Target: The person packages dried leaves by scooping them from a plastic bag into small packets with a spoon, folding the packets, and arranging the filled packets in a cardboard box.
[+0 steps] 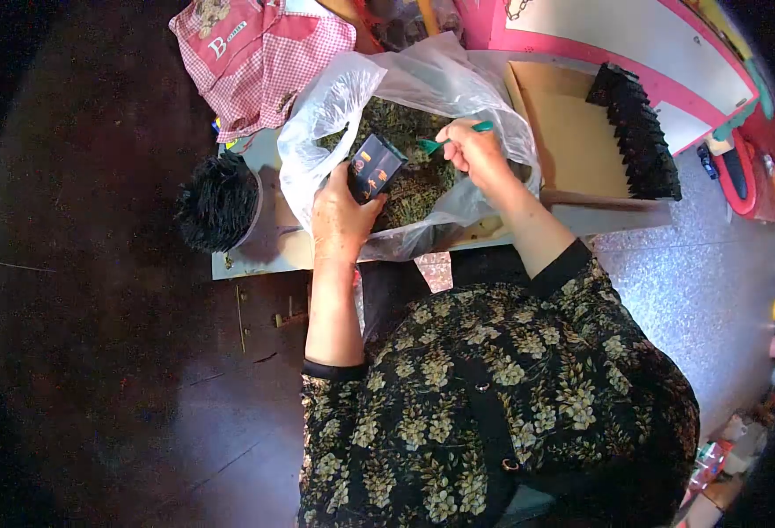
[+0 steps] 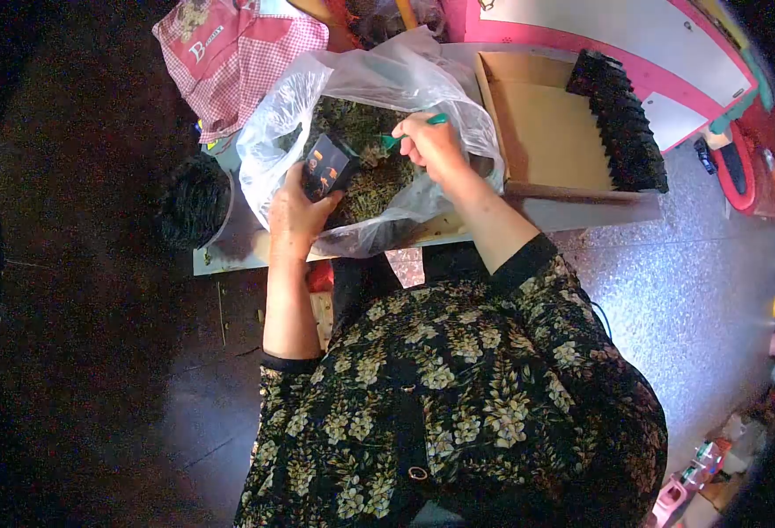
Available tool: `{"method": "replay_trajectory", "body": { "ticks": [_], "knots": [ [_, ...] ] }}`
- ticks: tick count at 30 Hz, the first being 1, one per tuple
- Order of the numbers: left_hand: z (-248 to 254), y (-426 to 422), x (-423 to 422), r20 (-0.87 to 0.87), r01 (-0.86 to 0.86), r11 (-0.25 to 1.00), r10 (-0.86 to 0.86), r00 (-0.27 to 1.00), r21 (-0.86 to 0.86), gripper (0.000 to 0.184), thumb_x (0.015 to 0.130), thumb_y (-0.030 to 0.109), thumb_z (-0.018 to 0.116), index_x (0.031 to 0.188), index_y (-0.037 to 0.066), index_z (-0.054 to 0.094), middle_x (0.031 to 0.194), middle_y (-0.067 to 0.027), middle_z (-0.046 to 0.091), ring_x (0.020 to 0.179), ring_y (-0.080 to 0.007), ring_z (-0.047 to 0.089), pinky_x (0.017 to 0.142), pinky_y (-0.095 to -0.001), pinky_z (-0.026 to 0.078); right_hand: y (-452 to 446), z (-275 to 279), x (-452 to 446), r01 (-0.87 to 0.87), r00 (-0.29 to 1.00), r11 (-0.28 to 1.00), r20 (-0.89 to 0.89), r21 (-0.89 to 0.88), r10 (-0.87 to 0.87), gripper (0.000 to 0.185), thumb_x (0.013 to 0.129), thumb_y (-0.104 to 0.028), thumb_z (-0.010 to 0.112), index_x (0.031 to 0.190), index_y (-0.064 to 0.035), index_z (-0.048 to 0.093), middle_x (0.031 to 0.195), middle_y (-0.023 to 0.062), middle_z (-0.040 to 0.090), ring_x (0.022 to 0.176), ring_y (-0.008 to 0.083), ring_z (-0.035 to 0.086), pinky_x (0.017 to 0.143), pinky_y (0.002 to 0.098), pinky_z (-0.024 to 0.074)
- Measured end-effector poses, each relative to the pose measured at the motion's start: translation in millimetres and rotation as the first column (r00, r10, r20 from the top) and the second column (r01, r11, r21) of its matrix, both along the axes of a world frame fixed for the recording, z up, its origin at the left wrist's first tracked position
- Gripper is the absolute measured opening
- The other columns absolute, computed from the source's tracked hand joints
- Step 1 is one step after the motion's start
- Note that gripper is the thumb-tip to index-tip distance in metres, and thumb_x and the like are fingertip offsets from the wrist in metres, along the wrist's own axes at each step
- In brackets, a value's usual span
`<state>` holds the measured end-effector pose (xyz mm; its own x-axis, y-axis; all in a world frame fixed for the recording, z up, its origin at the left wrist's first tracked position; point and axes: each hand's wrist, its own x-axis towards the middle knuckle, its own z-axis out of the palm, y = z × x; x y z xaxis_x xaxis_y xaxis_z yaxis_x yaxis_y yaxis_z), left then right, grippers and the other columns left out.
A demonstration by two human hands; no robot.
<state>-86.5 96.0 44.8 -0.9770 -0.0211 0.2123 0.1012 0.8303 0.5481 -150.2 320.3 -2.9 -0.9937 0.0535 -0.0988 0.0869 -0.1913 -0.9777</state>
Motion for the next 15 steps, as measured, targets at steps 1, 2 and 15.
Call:
{"method": "replay_trajectory", "body": {
  "ticks": [1,2,15],
  "knots": [
    [1,2,-1,-0.004,0.003,1.0,-0.003,1.0,0.003,0.06,0.064,0.022,0.08,0.115,0.002,0.055,0.1,-0.0207,0.065,0.094,-0.0391,0.061,0.082,-0.0445,0.049,3,4,0,-0.014,1.0,0.999,-0.006,-0.045,0.013,0.017,0.082,-0.015,0.054,0.077,-0.0022,0.065,0.056,0.0045,0.054,0.04,0.0091,0.042,0.036,0.0232,0.0286],
    [2,2,-1,0.002,0.004,1.0,-0.004,1.0,-0.007,0.06,0.064,0.022,0.08,0.115,0.002,0.055,0.1,-0.0208,0.065,0.095,-0.0391,0.061,0.082,-0.0445,0.049,5,8,0,-0.03,1.0,0.995,-0.012,-0.093,0.029,0.018,0.082,-0.015,0.054,0.078,-0.0017,0.064,0.056,0.0046,0.054,0.04,0.0091,0.042,0.035,0.023,0.0287],
    [8,4,-2,0.02,0.018,1.0,-0.018,1.0,-0.007,0.055,0.064,0.02,0.081,0.108,0.002,0.055,0.099,-0.0207,0.065,0.094,-0.04,0.061,0.081,-0.0456,0.049,-1,58,7,-0.193,0.963,0.98,-0.198,-0.042,0.182,0.017,0.083,-0.012,0.053,0.076,-0.0027,0.065,0.054,0.0035,0.054,0.042,0.0074,0.044,0.038,0.0222,0.0301]
  ]
}}
